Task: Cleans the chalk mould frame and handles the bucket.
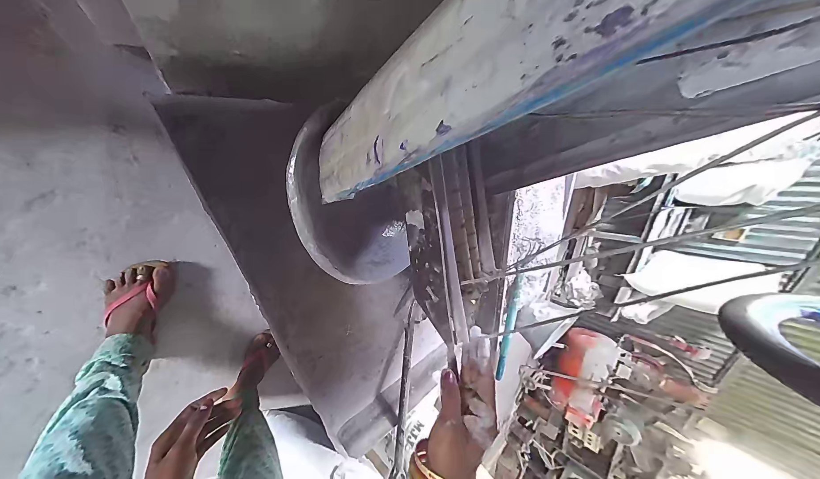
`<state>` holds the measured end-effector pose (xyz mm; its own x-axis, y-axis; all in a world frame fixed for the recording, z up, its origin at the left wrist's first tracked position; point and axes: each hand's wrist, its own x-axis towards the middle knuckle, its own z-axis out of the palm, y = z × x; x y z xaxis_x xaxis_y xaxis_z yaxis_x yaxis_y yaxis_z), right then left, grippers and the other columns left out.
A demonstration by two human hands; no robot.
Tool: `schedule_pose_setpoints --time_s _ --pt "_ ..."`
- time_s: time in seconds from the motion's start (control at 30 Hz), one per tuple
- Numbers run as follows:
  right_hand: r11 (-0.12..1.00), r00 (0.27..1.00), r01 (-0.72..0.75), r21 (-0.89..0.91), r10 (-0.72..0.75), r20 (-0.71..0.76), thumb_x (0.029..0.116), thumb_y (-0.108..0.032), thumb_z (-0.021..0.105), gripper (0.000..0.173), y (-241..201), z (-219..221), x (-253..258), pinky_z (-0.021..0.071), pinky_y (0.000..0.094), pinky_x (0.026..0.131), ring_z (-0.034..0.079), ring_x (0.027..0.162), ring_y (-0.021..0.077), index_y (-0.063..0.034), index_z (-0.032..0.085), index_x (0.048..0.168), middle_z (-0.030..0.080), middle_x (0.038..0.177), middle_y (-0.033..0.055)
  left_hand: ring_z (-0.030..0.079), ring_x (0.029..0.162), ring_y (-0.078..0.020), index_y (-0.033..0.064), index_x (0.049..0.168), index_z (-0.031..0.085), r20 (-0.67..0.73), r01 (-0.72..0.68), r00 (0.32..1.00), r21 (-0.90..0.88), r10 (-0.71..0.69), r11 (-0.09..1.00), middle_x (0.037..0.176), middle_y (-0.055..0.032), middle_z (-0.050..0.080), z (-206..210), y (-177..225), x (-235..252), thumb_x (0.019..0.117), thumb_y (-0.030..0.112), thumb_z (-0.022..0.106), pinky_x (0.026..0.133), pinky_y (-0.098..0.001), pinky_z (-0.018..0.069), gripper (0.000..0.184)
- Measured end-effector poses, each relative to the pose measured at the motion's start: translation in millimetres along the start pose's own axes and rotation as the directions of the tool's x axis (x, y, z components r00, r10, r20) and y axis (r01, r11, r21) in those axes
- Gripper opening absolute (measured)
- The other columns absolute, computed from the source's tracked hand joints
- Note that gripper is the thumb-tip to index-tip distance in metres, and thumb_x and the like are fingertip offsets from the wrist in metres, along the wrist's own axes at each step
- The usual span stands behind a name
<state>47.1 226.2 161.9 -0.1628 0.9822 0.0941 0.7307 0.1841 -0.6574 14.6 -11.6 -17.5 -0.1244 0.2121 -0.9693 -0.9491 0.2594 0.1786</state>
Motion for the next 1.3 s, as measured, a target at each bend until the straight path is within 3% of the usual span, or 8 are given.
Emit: schedule_pose_setpoints --time_s 0.07,0.17,0.37,0.43,0.53,0.87,1.1,1.3 --pt "1.0 1.0 0.012 0.017 -0.012 0.026 0.0917 0.005 0.051 0.056 3.6 -0.6 -1.6 0.0392 0.0117 0.108 0.049 0.134 -0.0002 0.0306 0.033 0.138 0.043 0.149 0.0348 0.075 0.086 -0.0131 0.0039 0.123 0.058 -0.005 0.002 1.0 0.008 -0.002 1.0 0.094 -0.0009 0.076 -0.1 -0.8 0.1 0.1069 0.025 0.037 0.079 -0.03 0.0613 0.034" --pt "0.999 1.0 0.028 0.036 -0.029 0.012 0.0916 0.007 0.051 0.059 8.3 -3.1 2.2 0.0427 0.0112 0.106 0.054 0.129 -0.0038 0.0278 0.029 0.142 0.048 0.146 0.0279 0.075 0.087 -0.014 0.0035 0.125 0.059 -0.005 -0.001 1.0 0.029 0.001 1.0 0.095 -0.0019 0.076 -2.8 -6.1 2.3 0.1069 0.027 0.037 0.08 -0.0308 0.0613 0.037" --pt "0.983 0.984 0.118 -0.139 -0.134 -0.115 0.0958 0.005 0.051 0.023 10.9 -0.7 36.7 0.05 0.0083 0.088 0.063 0.096 -0.0094 0.0209 0.066 0.102 0.07 0.099 0.0089 0.075 0.086 -0.0148 0.004 0.123 0.061 -0.03 -0.015 0.999 0.023 0.016 1.0 0.094 -0.0027 0.077 -2.4 -12.6 3.9 0.1071 0.027 0.039 0.077 -0.0314 0.0619 0.036" --pt "0.992 0.987 0.09 -0.089 -0.101 -0.124 0.0949 0.007 0.052 0.018 11.2 2.2 47.5 0.054 0.0082 0.078 0.064 0.082 -0.0118 0.0115 0.069 0.097 0.07 0.086 -0.0058 0.075 0.086 -0.0146 0.0038 0.123 0.061 -0.032 -0.011 0.999 0.021 0.012 1.0 0.094 -0.0029 0.077 0.2 -10.2 2.8 0.1072 0.027 0.039 0.077 -0.031 0.0618 0.036" --pt "0.995 0.99 0.096 -0.033 -0.098 -0.098 0.0944 0.009 0.05 0.018 15.1 2.5 52.7 0.0551 0.0094 0.073 0.063 0.075 -0.0113 0.0022 0.067 0.091 0.067 0.079 -0.014 0.076 0.084 -0.0141 0.0041 0.122 0.062 -0.033 -0.018 0.999 0.006 0.019 1.0 0.091 -0.0022 0.077 2.8 -11.4 2.4 0.1066 0.026 0.038 0.075 -0.0303 0.0618 0.035" --pt "0.994 0.99 0.111 0.004 -0.11 -0.088 0.0934 0.008 0.052 0.018 18.5 5.1 56.1 0.0544 0.0089 0.069 0.062 0.07 -0.0122 -0.0009 0.066 0.088 0.065 0.075 -0.016 0.075 0.083 -0.0131 0.0036 0.121 0.062 -0.04 -0.017 0.999 0.018 0.018 1.0 0.09 -0.0016 0.077 6.0 -10.8 1.7 0.106 0.025 0.039 0.076 -0.0299 0.0616 0.034" --pt "0.988 0.98 0.148 0.03 -0.143 -0.135 0.0904 0.007 0.057 0.011 17.6 9.0 53.6 0.0526 0.0062 0.074 0.061 0.076 -0.0136 0.0101 0.067 0.087 0.065 0.079 -0.0084 0.074 0.087 -0.0132 -0.0014 0.127 0.056 -0.006 -0.011 1.0 0.083 0.012 0.997 0.096 -0.0045 0.075 9.1 1.2 -5.1 0.1083 0.023 0.037 0.08 -0.0315 0.0601 0.036" --pt "0.987 0.993 0.105 0.118 -0.097 -0.07 0.0912 0.004 0.056 0.014 25.3 -2.0 52.0 0.0538 0.0081 0.073 0.062 0.074 -0.0112 0.0096 0.068 0.091 0.067 0.082 -0.0066 0.074 0.09 -0.0134 -0.0021 0.13 0.055 0.02 -0.027 0.999 0.129 0.025 0.991 0.099 -0.0063 0.075 20.8 4.1 -12.2 0.1092 0.024 0.034 0.084 -0.0324 0.0589 0.039"
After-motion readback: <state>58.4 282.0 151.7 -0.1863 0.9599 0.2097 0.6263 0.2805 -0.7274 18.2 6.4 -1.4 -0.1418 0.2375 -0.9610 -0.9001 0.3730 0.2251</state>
